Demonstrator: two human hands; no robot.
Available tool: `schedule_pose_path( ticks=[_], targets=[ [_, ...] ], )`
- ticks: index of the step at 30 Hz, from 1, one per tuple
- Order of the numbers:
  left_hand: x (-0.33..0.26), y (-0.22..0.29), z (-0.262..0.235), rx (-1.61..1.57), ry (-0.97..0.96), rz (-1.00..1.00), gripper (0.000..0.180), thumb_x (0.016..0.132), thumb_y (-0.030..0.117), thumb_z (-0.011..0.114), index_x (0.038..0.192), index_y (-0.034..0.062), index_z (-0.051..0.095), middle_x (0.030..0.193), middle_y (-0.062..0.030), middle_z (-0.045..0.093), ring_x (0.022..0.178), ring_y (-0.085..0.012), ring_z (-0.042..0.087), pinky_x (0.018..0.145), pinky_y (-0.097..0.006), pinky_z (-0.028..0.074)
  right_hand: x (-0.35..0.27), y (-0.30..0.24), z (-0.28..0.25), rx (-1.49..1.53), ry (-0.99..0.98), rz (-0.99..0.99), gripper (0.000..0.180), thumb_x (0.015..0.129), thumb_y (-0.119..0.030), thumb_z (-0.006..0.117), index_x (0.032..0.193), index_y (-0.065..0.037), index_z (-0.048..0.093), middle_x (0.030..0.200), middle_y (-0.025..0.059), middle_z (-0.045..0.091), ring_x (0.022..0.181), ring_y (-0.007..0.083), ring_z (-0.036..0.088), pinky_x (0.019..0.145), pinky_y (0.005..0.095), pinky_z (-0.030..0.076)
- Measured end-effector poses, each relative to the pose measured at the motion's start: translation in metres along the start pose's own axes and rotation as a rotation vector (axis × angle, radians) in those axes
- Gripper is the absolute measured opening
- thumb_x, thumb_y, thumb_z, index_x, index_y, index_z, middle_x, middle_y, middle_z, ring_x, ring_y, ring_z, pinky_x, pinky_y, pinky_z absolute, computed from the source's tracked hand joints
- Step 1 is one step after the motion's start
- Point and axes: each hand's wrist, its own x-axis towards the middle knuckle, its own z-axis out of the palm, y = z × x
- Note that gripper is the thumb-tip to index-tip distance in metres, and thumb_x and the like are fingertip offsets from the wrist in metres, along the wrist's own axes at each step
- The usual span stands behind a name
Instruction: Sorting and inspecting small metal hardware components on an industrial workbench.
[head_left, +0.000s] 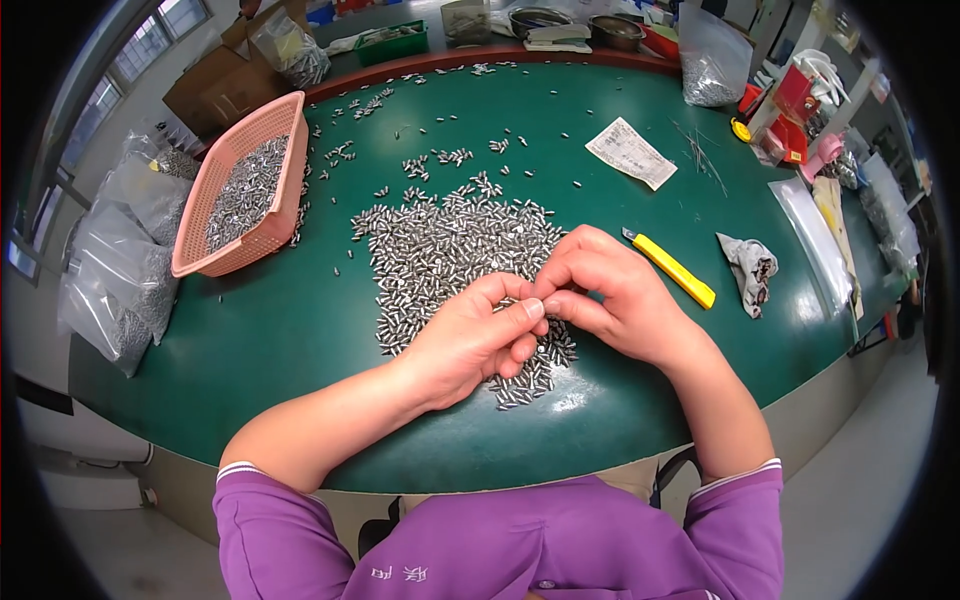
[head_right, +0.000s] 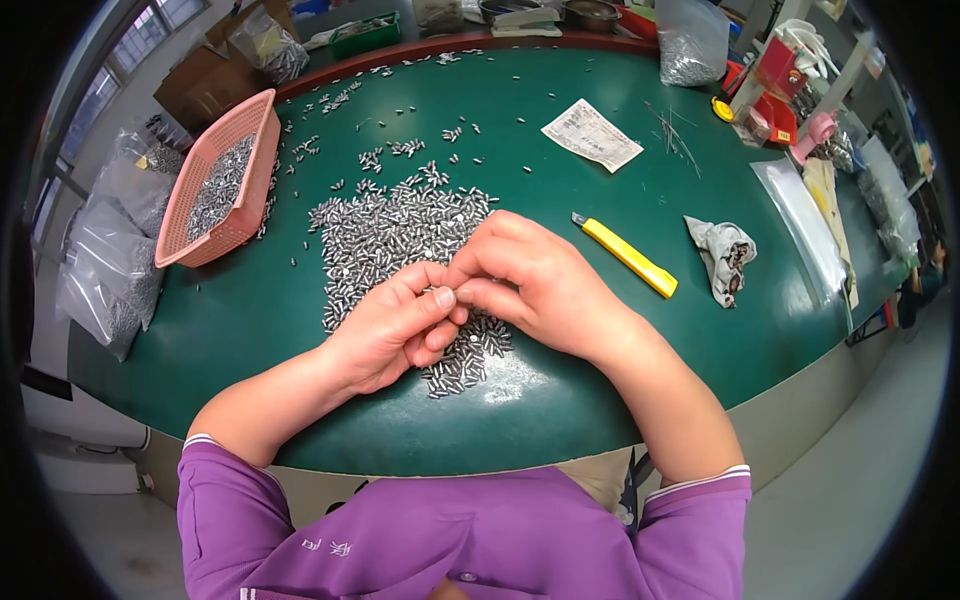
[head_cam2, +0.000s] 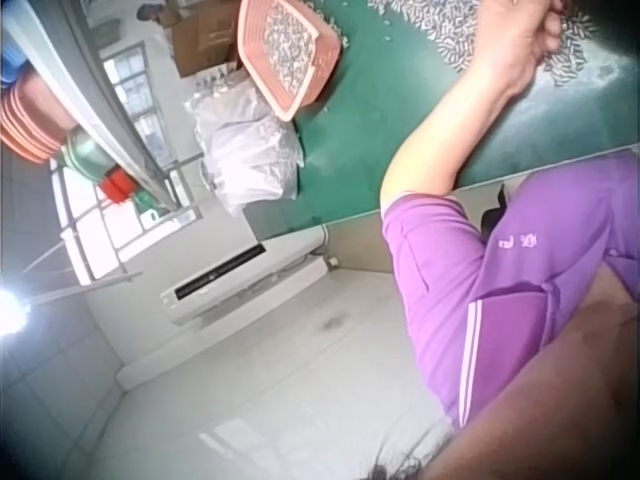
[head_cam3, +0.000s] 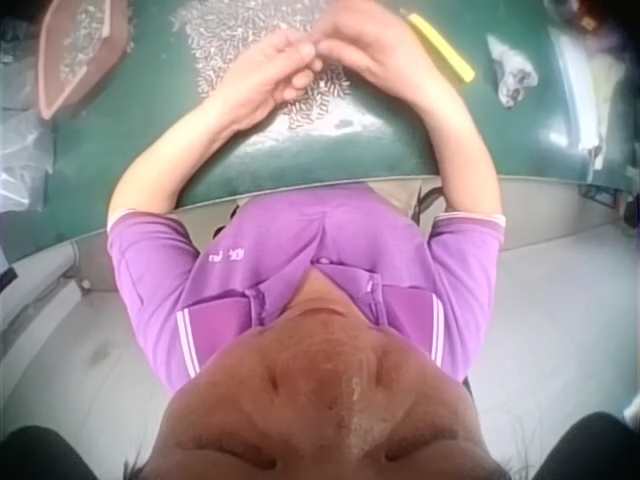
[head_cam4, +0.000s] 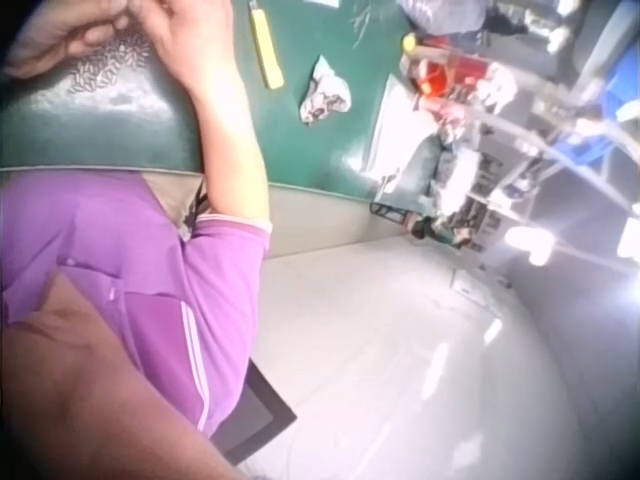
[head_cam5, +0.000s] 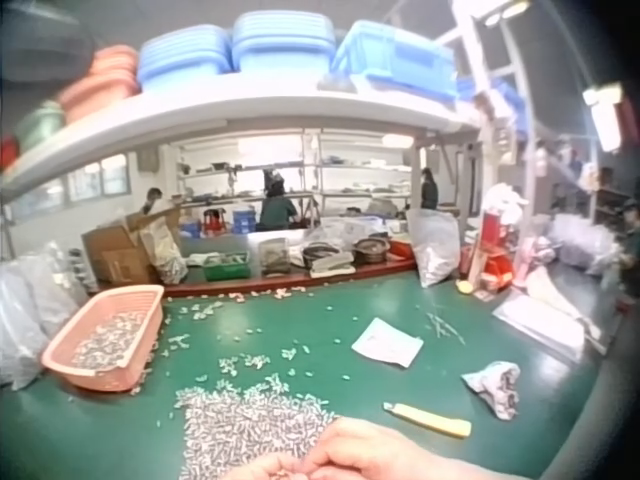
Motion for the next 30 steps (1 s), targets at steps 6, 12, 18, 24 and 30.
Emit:
schedule_pose_path(
  ticks=[6, 12, 18, 24, 30],
  targets=[
    [0.001, -0.001, 0.002, -0.011, 0.004, 0.014, 0.010, 0.091, 0.015, 0.048, 0.097, 0.0064, 0.047, 0.083, -0.0032, 0.051, 0.058, -0.0062, 0.042, 0.043, -0.018, 0.034, -0.002, 0.008, -0.003, -0.113, 0.129, 0.122, 0.008, 0.075, -0.004, 0.062, 0.084, -0.005, 0.061, 0.079, 0.0060, 0.055, 0.076, 0.0214, 0.056, 0.066, 0.0301, 0.046],
    [0.001, 0.002, 0.003, -0.033, 0.033, -0.014, 0.013, 0.092, 0.015, 0.041, 0.096, 0.0049, 0.048, 0.082, -0.0054, 0.050, 0.057, -0.0094, 0.042, 0.042, -0.020, 0.033, -0.007, 0.024, -0.008, -0.347, 0.141, 0.306, 0.010, 0.073, -0.006, 0.060, 0.083, -0.006, 0.061, 0.081, 0.0082, 0.056, 0.079, 0.0257, 0.057, 0.069, 0.0354, 0.046],
    [0.000, 0.004, 0.006, -0.041, 0.036, 0.006, 0.017, 0.092, 0.017, 0.040, 0.097, 0.0033, 0.048, 0.084, -0.0073, 0.050, 0.058, -0.0110, 0.043, 0.044, -0.021, 0.035, -0.011, 0.029, -0.005, -0.377, 0.072, 0.397, 0.010, 0.073, -0.007, 0.061, 0.083, -0.006, 0.061, 0.080, 0.0081, 0.055, 0.080, 0.0267, 0.056, 0.070, 0.0361, 0.046],
    [0.001, 0.001, 0.001, -0.023, 0.031, -0.008, 0.015, 0.093, 0.018, 0.042, 0.096, 0.0042, 0.048, 0.085, -0.0064, 0.051, 0.059, -0.0099, 0.043, 0.045, -0.021, 0.036, -0.010, 0.027, -0.003, -0.456, 0.005, 0.336, 0.008, 0.073, -0.007, 0.062, 0.081, -0.006, 0.060, 0.079, 0.0086, 0.055, 0.079, 0.0265, 0.057, 0.069, 0.0350, 0.046],
    [0.001, 0.000, 0.000, -0.016, 0.023, -0.002, 0.010, 0.091, 0.015, 0.047, 0.098, 0.0067, 0.048, 0.083, -0.0038, 0.051, 0.058, -0.0069, 0.043, 0.045, -0.018, 0.035, -0.001, 0.006, -0.004, 0.026, -0.017, 0.158, 0.006, 0.076, -0.006, 0.063, 0.081, -0.004, 0.060, 0.080, 0.0037, 0.057, 0.078, 0.0172, 0.054, 0.068, 0.0287, 0.044]
  ],
)
